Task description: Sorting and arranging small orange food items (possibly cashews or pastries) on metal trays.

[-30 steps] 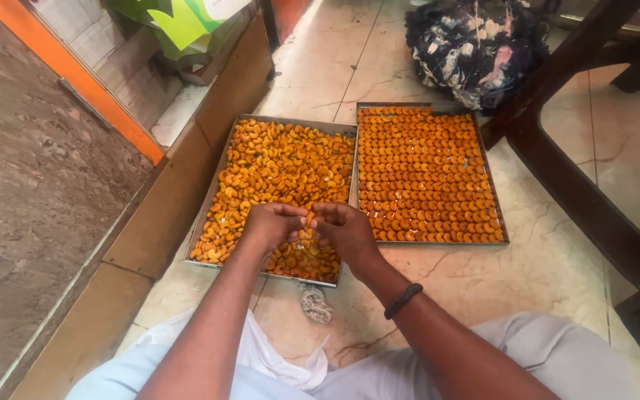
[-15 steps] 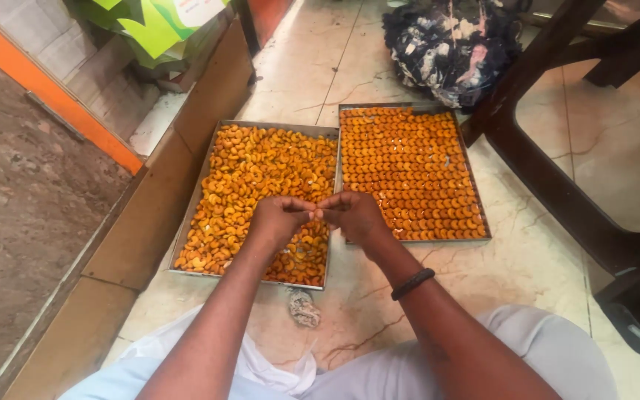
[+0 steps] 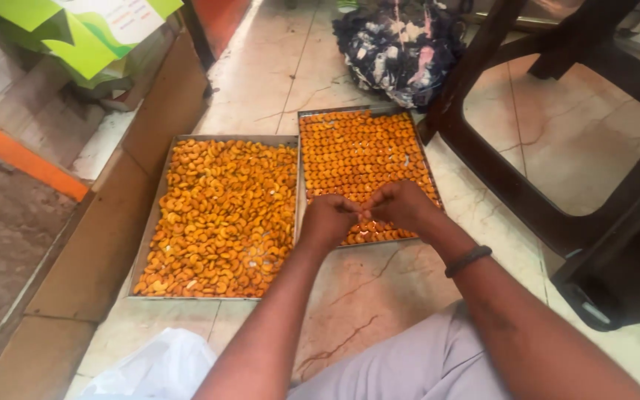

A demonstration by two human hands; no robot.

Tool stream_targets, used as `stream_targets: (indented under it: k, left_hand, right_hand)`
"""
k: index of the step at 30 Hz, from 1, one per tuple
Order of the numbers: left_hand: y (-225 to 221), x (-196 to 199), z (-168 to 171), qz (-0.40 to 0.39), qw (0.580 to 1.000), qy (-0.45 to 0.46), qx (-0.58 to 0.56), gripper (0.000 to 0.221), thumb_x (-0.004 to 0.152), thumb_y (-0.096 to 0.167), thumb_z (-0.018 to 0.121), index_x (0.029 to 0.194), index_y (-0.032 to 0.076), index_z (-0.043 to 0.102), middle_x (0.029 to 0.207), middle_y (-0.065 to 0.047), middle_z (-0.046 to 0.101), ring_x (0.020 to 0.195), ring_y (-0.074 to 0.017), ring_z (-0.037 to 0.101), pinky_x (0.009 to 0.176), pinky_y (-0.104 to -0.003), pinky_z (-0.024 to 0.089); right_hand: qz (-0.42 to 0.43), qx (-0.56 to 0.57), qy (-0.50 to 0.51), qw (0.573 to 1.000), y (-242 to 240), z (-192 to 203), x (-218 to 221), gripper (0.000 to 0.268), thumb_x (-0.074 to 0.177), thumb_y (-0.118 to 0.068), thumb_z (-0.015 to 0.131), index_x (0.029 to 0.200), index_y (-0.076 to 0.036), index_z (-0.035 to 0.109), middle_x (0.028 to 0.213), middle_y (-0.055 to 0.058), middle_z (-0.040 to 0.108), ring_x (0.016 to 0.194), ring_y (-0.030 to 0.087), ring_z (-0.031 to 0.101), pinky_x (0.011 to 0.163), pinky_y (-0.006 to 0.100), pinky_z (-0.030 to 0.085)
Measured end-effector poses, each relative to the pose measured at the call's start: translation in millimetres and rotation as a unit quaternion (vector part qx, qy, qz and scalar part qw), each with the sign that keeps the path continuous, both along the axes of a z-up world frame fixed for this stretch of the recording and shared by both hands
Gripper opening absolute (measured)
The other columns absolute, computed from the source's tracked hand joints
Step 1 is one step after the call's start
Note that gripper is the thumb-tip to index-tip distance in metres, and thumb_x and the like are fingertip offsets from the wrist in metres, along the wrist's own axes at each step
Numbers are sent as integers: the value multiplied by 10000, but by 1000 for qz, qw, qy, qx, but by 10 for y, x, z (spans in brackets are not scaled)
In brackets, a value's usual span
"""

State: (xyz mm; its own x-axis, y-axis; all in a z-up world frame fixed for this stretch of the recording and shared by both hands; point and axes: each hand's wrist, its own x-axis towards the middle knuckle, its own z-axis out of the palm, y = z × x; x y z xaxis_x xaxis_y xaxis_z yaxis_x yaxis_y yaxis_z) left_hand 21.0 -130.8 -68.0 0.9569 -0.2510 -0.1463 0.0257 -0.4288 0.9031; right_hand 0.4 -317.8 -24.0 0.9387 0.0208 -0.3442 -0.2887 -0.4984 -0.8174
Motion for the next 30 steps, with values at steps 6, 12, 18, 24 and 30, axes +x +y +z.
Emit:
stream_targets:
  k: [6,12,18,24,30]
  left_hand:
    - [-330,-138,185,-6,994,27,109,107,820,250,775,874,170,822,781,-97,782,723,-209,759,694,-355,574]
    - [-365,-162,194,-7,978,-44,202,72,781,232,792,842,224,829,941,-72,770,909,-284,718,825,-427,552]
    - [-367,-150,56,-54,955,-129,263,106,795,167,738,804,214,833,895,-78,768,969,-306,680,944,-479,483]
    - [-380,-212,125,-55,954,-131,262,118,827,195,721,827,222,836,921,-89,758,1000,-311,667,942,-485,460]
    - [-320,-196,-36,-66,938,-159,300,153,830,160,695,790,224,828,915,-54,740,995,-273,647,925,-458,447]
  right_hand:
    - [-24,-60,37,997,-248,-289,4,48,835,-142,815,839,-94,814,744,25,757,648,107,659,604,289,537]
    - [-41,-40,74,996,-286,-561,78,18,811,-105,813,814,-92,803,741,17,764,630,102,654,601,281,543]
    - [-41,-50,58,996,-279,-839,128,50,817,-35,778,771,-55,778,722,53,756,639,114,669,595,292,534]
    - [-60,-46,77,994,-210,-641,61,96,843,-61,736,754,-76,769,731,43,759,658,128,690,614,298,555]
    - [-36,-87,88,992,-155,-592,42,77,767,-27,783,717,-84,778,718,35,768,656,107,695,615,284,548]
